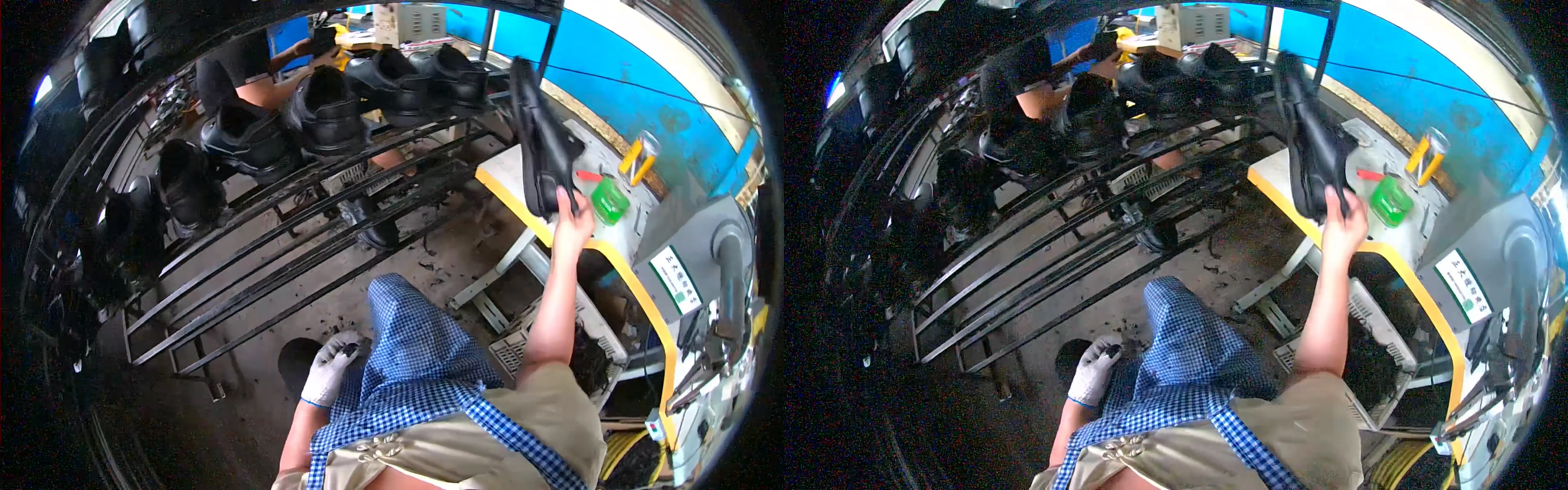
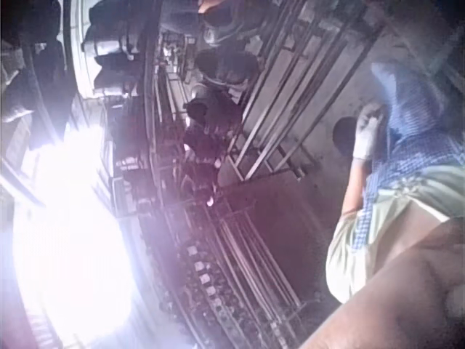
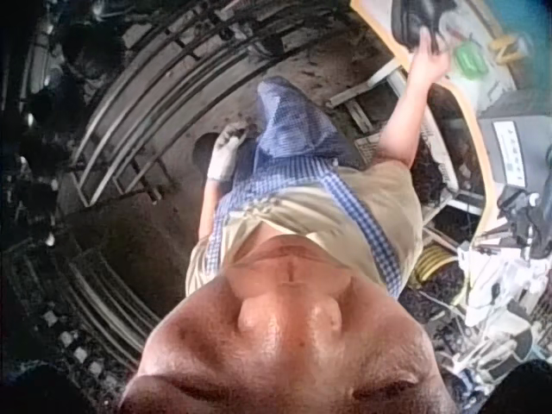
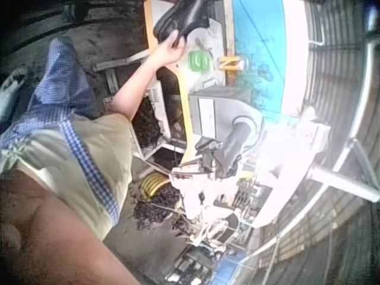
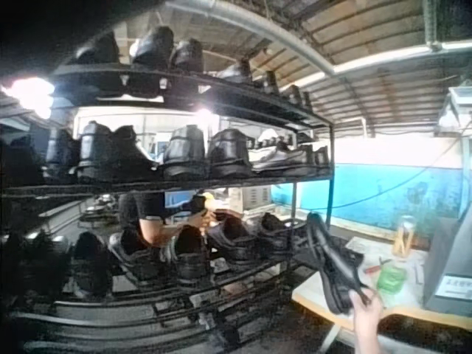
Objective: The person repeatedly picks up black shoes from a metal rack, wipes the soles and uppers with a cloth, and places them back on the rack. The person handles the shoes one at a time, rotating them to access different surfaces before returning them to the rack.
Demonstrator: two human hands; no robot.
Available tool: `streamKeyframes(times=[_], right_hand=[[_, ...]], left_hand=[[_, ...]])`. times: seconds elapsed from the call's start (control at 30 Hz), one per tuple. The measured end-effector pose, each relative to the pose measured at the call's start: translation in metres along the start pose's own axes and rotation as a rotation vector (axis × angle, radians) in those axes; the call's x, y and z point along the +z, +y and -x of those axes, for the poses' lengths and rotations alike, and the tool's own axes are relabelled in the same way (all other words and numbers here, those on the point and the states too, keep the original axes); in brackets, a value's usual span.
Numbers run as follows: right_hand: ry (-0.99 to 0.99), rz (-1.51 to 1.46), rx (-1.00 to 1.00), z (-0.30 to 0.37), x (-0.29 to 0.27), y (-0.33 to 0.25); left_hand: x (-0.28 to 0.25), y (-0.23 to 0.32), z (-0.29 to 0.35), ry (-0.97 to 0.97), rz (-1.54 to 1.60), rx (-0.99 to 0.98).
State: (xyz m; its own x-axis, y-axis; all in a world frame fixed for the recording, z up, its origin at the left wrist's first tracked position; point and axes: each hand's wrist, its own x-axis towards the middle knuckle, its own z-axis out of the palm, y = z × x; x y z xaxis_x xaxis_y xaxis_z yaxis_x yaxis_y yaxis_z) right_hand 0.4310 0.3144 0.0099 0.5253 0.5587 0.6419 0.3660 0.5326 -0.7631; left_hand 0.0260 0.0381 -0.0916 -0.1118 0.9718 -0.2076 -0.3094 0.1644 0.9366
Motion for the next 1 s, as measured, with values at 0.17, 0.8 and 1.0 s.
streamKeyframes(times=[0.17, 0.8, 1.0], right_hand=[[-0.170, -0.058, 0.047, 0.114, 0.011, -0.076], [-1.358, -0.614, -0.306, 0.215, 0.083, -0.123], [-1.342, -0.563, -0.801, 0.182, 0.125, -0.182]], left_hand=[[-0.001, 0.017, -0.003, -0.129, -0.029, 0.065], [-0.029, 0.092, 0.003, 0.421, -0.006, 0.650], [-0.026, 0.073, 0.011, 0.066, -0.123, 0.409]])
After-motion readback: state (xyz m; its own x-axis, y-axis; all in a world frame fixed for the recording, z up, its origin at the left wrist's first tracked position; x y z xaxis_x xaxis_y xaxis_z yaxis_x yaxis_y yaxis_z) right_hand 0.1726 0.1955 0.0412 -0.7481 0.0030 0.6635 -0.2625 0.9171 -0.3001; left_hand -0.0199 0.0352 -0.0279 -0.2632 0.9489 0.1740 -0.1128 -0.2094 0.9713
